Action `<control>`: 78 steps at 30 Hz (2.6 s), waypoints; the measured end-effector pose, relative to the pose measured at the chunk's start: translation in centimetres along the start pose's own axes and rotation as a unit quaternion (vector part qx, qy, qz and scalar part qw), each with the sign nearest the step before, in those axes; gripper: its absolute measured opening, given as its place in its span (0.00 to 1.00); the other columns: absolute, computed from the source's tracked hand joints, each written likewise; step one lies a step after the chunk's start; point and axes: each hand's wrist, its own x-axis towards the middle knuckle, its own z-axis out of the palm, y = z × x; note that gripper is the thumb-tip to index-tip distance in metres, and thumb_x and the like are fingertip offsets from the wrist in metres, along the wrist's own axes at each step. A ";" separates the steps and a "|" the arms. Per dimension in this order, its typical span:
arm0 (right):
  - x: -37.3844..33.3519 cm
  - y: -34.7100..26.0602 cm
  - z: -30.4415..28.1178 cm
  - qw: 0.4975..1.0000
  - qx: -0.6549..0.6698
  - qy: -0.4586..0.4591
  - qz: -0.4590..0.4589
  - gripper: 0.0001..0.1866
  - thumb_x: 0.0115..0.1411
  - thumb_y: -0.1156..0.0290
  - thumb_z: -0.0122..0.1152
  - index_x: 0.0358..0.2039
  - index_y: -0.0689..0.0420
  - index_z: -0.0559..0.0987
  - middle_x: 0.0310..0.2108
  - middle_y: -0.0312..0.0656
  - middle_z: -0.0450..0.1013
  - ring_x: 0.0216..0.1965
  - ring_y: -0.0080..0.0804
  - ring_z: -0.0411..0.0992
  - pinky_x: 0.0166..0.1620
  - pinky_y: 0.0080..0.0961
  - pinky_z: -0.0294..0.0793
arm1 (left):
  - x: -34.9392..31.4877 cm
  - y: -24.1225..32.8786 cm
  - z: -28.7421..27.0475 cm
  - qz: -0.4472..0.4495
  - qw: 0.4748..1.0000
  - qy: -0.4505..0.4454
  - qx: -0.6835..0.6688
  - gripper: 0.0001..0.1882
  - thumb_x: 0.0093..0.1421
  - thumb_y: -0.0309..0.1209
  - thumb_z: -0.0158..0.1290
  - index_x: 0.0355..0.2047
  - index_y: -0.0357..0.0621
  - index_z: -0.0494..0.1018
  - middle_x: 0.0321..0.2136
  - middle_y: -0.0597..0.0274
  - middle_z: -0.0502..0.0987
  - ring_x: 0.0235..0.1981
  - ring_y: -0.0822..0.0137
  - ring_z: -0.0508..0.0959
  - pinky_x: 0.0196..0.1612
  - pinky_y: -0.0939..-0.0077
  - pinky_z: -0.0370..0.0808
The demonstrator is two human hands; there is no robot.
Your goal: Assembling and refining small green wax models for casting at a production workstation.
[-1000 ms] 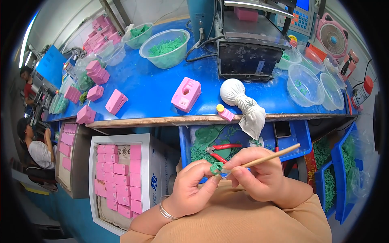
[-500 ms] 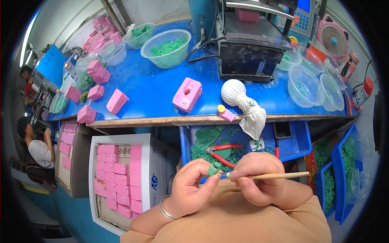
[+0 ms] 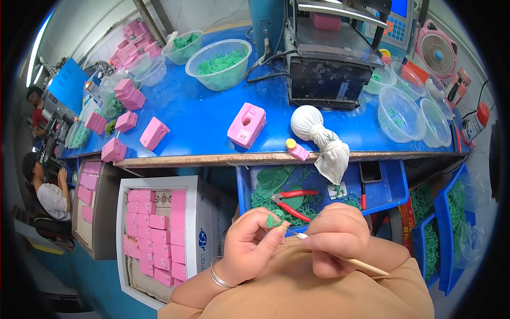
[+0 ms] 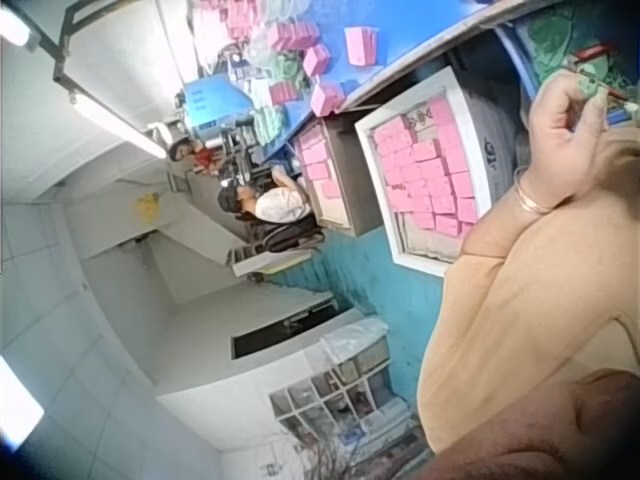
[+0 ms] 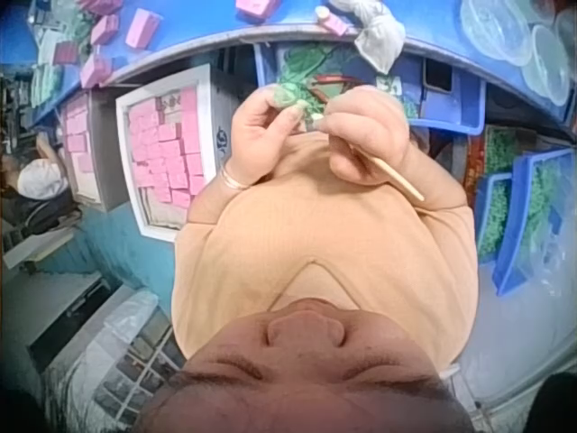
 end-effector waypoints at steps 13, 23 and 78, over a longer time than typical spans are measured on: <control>-0.5 0.2 0.0 0.994 -0.093 -0.036 -0.036 0.17 0.38 0.73 0.63 0.33 0.60 0.78 0.28 0.39 0.71 0.18 0.27 0.69 0.19 0.21 0.65 | -0.1 -0.1 0.2 -0.041 0.988 0.000 -0.147 0.04 0.61 0.19 0.46 0.37 0.35 0.68 0.35 0.62 0.71 0.32 0.76 0.73 0.36 0.81 0.73; -0.5 0.2 -0.2 0.997 -0.067 -0.012 -0.023 0.16 0.40 0.72 0.64 0.33 0.59 0.78 0.27 0.39 0.71 0.19 0.27 0.69 0.20 0.21 0.65 | 0.0 0.2 0.2 -0.047 0.986 -0.010 -0.160 0.05 0.62 0.21 0.46 0.38 0.35 0.68 0.33 0.62 0.72 0.32 0.76 0.73 0.36 0.81 0.72; 0.0 -0.5 0.2 0.997 -0.061 -0.034 0.027 0.17 0.36 0.77 0.63 0.31 0.60 0.74 0.22 0.40 0.72 0.19 0.33 0.70 0.21 0.24 0.67 | 0.0 -0.6 0.4 -0.005 0.998 0.051 0.039 0.04 0.55 0.14 0.50 0.31 0.33 0.68 0.30 0.59 0.70 0.31 0.76 0.72 0.35 0.84 0.70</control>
